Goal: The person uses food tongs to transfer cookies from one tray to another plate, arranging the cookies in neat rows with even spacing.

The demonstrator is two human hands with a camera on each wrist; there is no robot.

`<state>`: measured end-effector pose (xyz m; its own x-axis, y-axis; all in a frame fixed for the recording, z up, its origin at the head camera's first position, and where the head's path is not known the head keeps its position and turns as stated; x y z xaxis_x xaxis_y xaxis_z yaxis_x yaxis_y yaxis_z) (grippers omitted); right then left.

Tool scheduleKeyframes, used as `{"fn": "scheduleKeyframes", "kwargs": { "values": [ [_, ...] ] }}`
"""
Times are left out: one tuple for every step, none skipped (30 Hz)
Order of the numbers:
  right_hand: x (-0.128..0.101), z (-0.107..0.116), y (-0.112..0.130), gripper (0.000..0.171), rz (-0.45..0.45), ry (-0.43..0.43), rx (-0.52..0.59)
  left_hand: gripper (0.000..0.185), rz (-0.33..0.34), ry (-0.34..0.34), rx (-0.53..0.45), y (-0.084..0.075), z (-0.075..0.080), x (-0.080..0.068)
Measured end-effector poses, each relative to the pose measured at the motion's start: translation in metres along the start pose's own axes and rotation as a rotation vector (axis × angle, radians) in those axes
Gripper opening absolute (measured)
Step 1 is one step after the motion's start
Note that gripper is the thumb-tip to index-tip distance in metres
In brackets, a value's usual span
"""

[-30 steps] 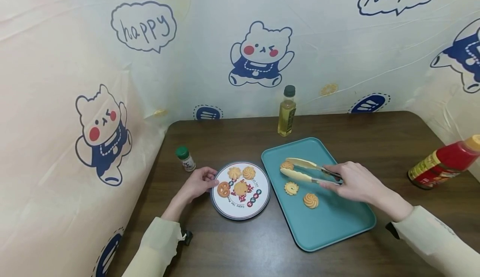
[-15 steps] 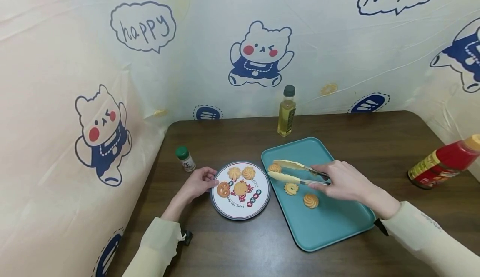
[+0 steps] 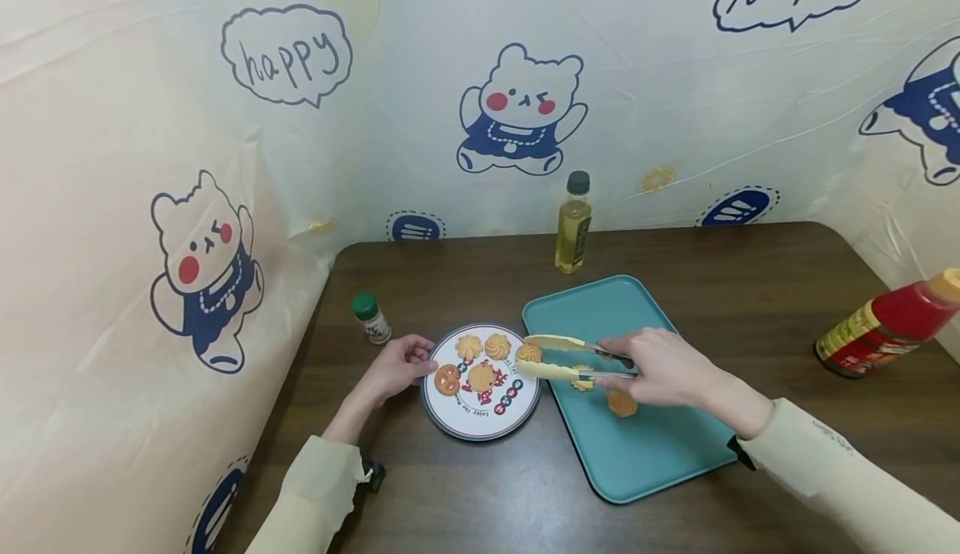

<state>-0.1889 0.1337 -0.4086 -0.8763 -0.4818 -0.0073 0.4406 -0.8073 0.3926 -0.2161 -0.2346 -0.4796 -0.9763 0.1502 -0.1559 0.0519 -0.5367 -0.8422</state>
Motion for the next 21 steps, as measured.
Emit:
{"fn": "scheduleKeyframes", "kwargs": {
  "values": [
    [0.0, -0.001, 0.001, 0.056, 0.001, 0.004, 0.002, 0.029, -0.004, 0.001, 0.004, 0.0, 0.0, 0.0],
    [0.001, -0.002, 0.003, 0.056, 0.004, 0.006, 0.004, 0.029, -0.002, 0.001, 0.005, -0.001, 0.0, 0.0],
    [0.001, -0.003, 0.004, 0.055, 0.006, 0.009, 0.005, 0.029, -0.001, 0.001, 0.005, -0.001, 0.0, 0.0],
    [0.002, -0.003, 0.005, 0.055, 0.009, 0.01, 0.007, 0.03, 0.002, -0.002, 0.003, -0.001, 0.0, 0.0],
    [0.002, -0.004, 0.007, 0.055, 0.011, 0.012, 0.006, 0.03, 0.002, -0.001, 0.004, 0.0, 0.0, 0.0],
    [0.003, -0.005, 0.008, 0.055, 0.012, 0.013, 0.005, 0.03, 0.002, -0.001, 0.004, 0.0, 0.0, 0.0],
    [0.003, -0.006, 0.009, 0.055, 0.014, 0.017, 0.004, 0.03, 0.004, -0.001, 0.002, 0.0, 0.0, 0.0],
    [0.004, -0.007, 0.011, 0.056, 0.016, 0.021, 0.0, 0.03, 0.009, -0.002, -0.003, 0.0, 0.0, 0.0],
    [0.005, -0.008, 0.012, 0.056, 0.016, 0.025, -0.005, 0.03, 0.008, -0.002, -0.003, 0.001, 0.0, 0.0],
    [0.005, -0.009, 0.013, 0.057, 0.017, 0.03, -0.011, 0.03, 0.006, -0.001, -0.002, 0.001, 0.0, 0.0],
    [0.005, -0.009, 0.014, 0.057, 0.016, 0.034, -0.017, 0.03, 0.004, -0.001, -0.001, 0.001, 0.0, 0.0],
    [0.006, -0.01, 0.014, 0.057, 0.015, 0.038, -0.022, 0.03, 0.003, -0.001, -0.001, 0.001, 0.0, 0.0],
    [0.006, -0.01, 0.015, 0.058, 0.013, 0.042, -0.026, 0.03, 0.001, 0.0, 0.0, 0.001, 0.0, 0.001],
    [0.006, -0.01, 0.015, 0.058, 0.01, 0.045, -0.031, 0.03, 0.002, -0.001, 0.0, 0.001, 0.0, 0.001],
    [0.006, -0.011, 0.015, 0.058, 0.006, 0.048, -0.033, 0.03, 0.001, -0.001, 0.002, 0.001, 0.0, 0.001],
    [0.006, -0.011, 0.016, 0.058, 0.003, 0.052, -0.032, 0.03, 0.001, -0.001, 0.002, 0.001, 0.0, 0.001],
    [0.006, -0.011, 0.016, 0.058, 0.001, 0.056, -0.032, 0.03, 0.001, -0.001, 0.003, 0.001, 0.0, 0.001],
    [0.007, -0.011, 0.016, 0.058, 0.0, 0.061, -0.033, 0.03, 0.001, 0.0, 0.003, 0.001, 0.0, 0.001],
    [0.007, -0.012, 0.017, 0.058, 0.0, 0.065, -0.032, 0.03, 0.001, 0.001, 0.004, 0.001, 0.0, 0.001],
    [0.007, -0.012, 0.017, 0.058, 0.0, 0.07, -0.033, 0.03, 0.001, 0.001, 0.004, 0.001, 0.0, 0.001],
    [0.007, -0.012, 0.018, 0.058, 0.002, 0.073, -0.033, 0.03, 0.001, 0.001, 0.003, 0.001, 0.0, 0.001]
  ]
}}
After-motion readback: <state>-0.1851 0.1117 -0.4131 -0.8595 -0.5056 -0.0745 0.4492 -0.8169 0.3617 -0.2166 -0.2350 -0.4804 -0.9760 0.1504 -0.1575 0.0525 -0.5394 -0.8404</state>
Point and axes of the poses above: each hand's wrist, its own x-axis towards the middle knuckle, its own z-axis out of the back of the hand, y = z × x, the point moved 6 cm from there along x, towards the middle knuckle, and after that the axes turned 10 degrees about -z, right-handed, at the moved point
